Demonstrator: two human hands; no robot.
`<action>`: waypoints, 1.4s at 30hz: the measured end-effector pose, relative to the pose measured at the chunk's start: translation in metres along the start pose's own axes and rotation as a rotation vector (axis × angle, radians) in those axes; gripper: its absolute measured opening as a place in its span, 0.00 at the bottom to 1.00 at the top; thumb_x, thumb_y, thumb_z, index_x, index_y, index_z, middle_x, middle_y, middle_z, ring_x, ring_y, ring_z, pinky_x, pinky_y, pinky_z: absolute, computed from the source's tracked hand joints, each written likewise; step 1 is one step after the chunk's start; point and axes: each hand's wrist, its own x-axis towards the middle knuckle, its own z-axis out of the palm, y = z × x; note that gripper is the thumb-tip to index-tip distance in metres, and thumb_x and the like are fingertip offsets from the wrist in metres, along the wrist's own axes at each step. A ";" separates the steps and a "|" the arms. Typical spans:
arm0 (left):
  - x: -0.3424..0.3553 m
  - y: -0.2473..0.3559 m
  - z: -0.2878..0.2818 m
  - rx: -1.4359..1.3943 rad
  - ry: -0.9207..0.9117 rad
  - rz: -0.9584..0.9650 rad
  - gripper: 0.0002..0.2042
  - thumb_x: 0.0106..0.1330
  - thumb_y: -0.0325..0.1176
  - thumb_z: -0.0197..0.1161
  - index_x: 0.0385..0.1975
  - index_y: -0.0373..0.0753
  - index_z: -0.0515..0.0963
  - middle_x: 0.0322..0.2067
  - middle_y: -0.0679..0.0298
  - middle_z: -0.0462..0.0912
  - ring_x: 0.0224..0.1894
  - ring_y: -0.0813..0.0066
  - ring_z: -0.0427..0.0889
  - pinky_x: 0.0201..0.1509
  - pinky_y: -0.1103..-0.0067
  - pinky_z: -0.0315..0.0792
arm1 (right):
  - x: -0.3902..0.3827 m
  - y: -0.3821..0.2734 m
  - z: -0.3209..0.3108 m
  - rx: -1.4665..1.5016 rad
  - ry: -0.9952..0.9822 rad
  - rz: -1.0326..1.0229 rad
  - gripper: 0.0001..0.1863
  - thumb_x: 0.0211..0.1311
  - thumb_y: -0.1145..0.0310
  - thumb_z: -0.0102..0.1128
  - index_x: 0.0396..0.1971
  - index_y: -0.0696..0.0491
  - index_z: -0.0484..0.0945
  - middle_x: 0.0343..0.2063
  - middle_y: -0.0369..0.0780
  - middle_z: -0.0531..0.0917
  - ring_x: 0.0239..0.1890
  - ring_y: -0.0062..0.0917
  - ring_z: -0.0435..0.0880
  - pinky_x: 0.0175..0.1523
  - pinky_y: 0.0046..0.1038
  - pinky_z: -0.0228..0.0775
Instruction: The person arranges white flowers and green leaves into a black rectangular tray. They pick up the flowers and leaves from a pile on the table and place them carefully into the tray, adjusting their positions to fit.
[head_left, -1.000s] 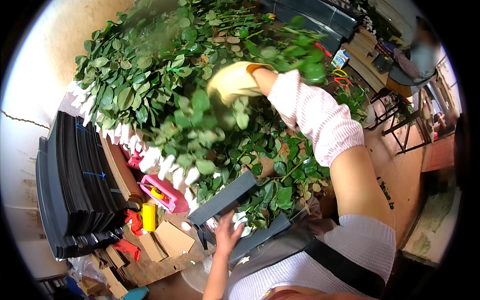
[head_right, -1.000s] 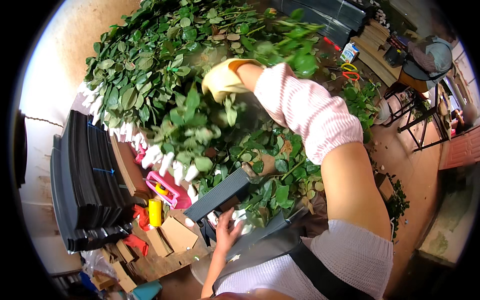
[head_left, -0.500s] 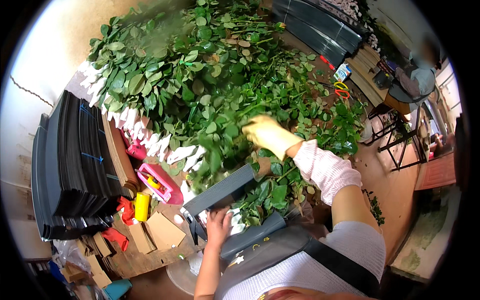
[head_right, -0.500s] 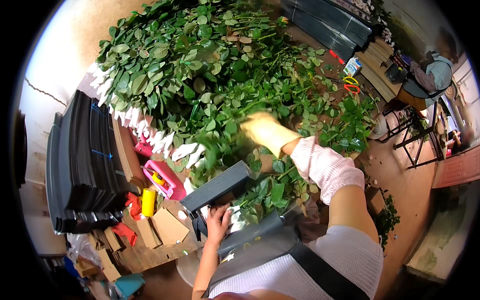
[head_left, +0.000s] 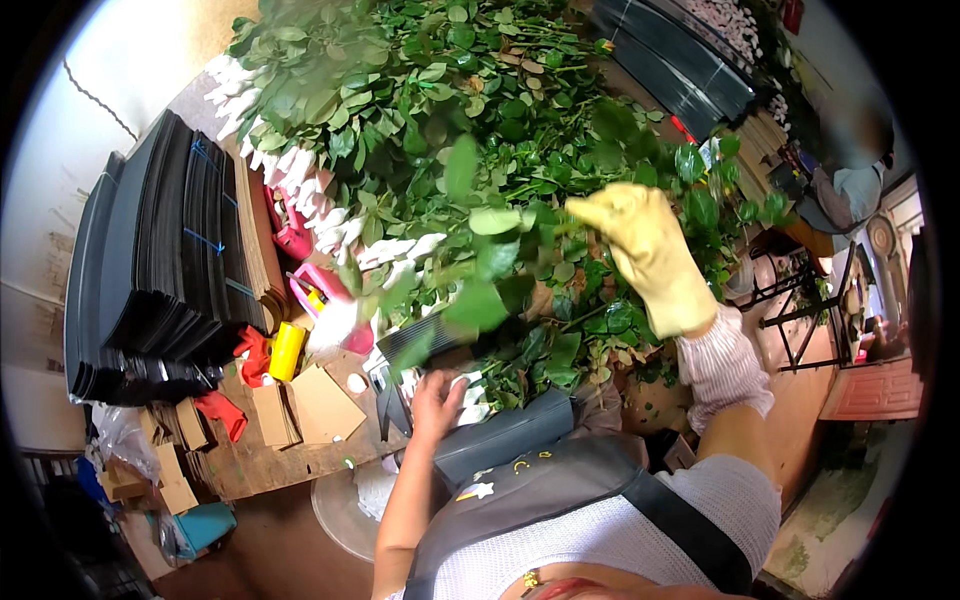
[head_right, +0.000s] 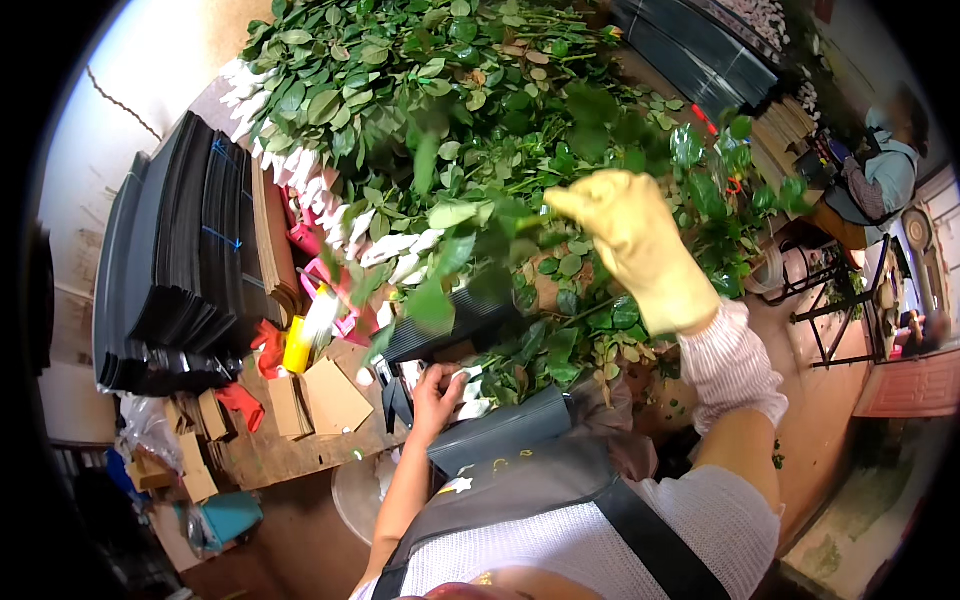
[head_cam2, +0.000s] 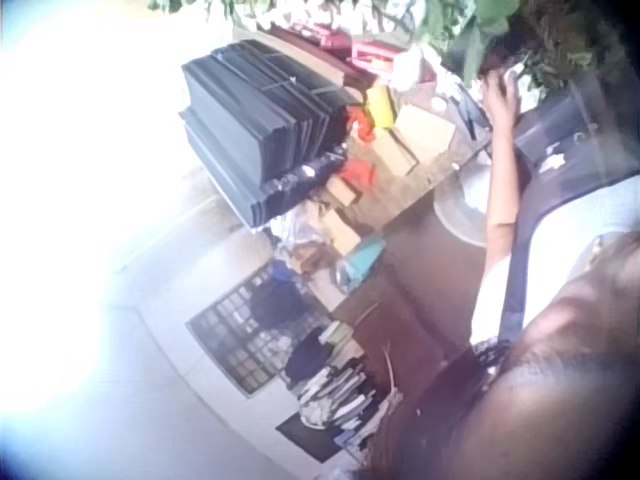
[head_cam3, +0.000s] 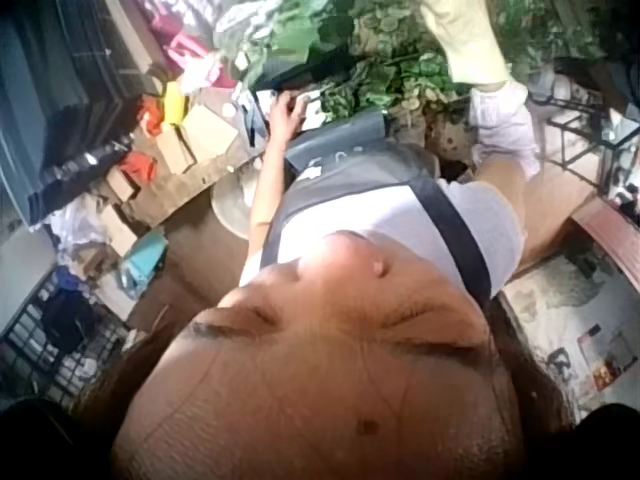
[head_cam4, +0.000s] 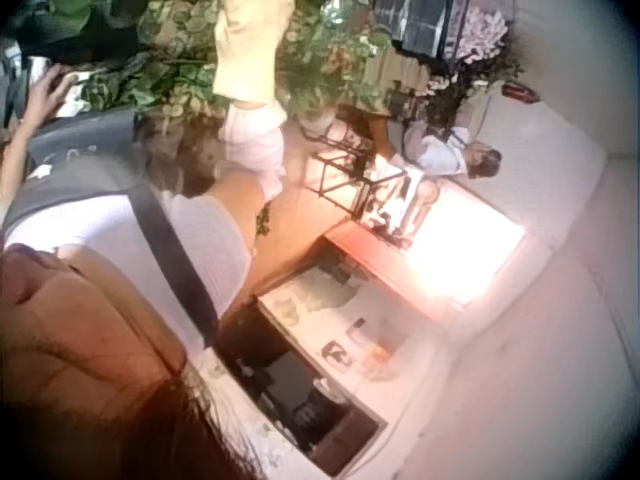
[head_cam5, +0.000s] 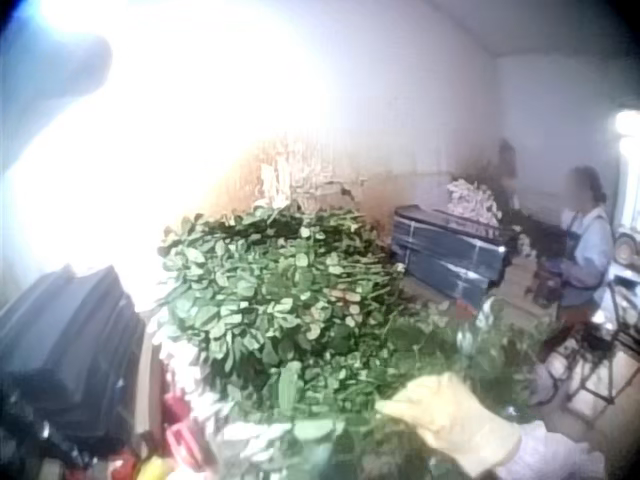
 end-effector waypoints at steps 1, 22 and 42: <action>-0.002 -0.007 0.002 -0.106 0.003 -0.026 0.15 0.65 0.36 0.73 0.47 0.37 0.82 0.42 0.55 0.85 0.41 0.60 0.84 0.48 0.69 0.78 | -0.012 -0.004 -0.001 0.068 -0.174 0.032 0.25 0.47 0.85 0.59 0.48 0.51 0.84 0.29 0.44 0.84 0.31 0.42 0.84 0.34 0.41 0.78; -0.002 0.015 -0.006 0.383 -0.002 0.223 0.26 0.66 0.38 0.70 0.65 0.44 0.74 0.56 0.43 0.74 0.59 0.42 0.73 0.62 0.59 0.72 | -0.020 0.037 0.085 -0.095 -1.372 0.379 0.19 0.63 0.65 0.63 0.53 0.50 0.86 0.45 0.48 0.87 0.47 0.46 0.86 0.55 0.43 0.78; -0.007 0.014 0.002 0.271 -0.024 -0.061 0.30 0.64 0.51 0.73 0.60 0.39 0.77 0.49 0.40 0.75 0.50 0.40 0.81 0.54 0.58 0.77 | 0.289 0.112 0.256 -0.516 -0.344 0.296 0.10 0.66 0.64 0.58 0.36 0.48 0.88 0.35 0.40 0.87 0.39 0.34 0.87 0.47 0.39 0.76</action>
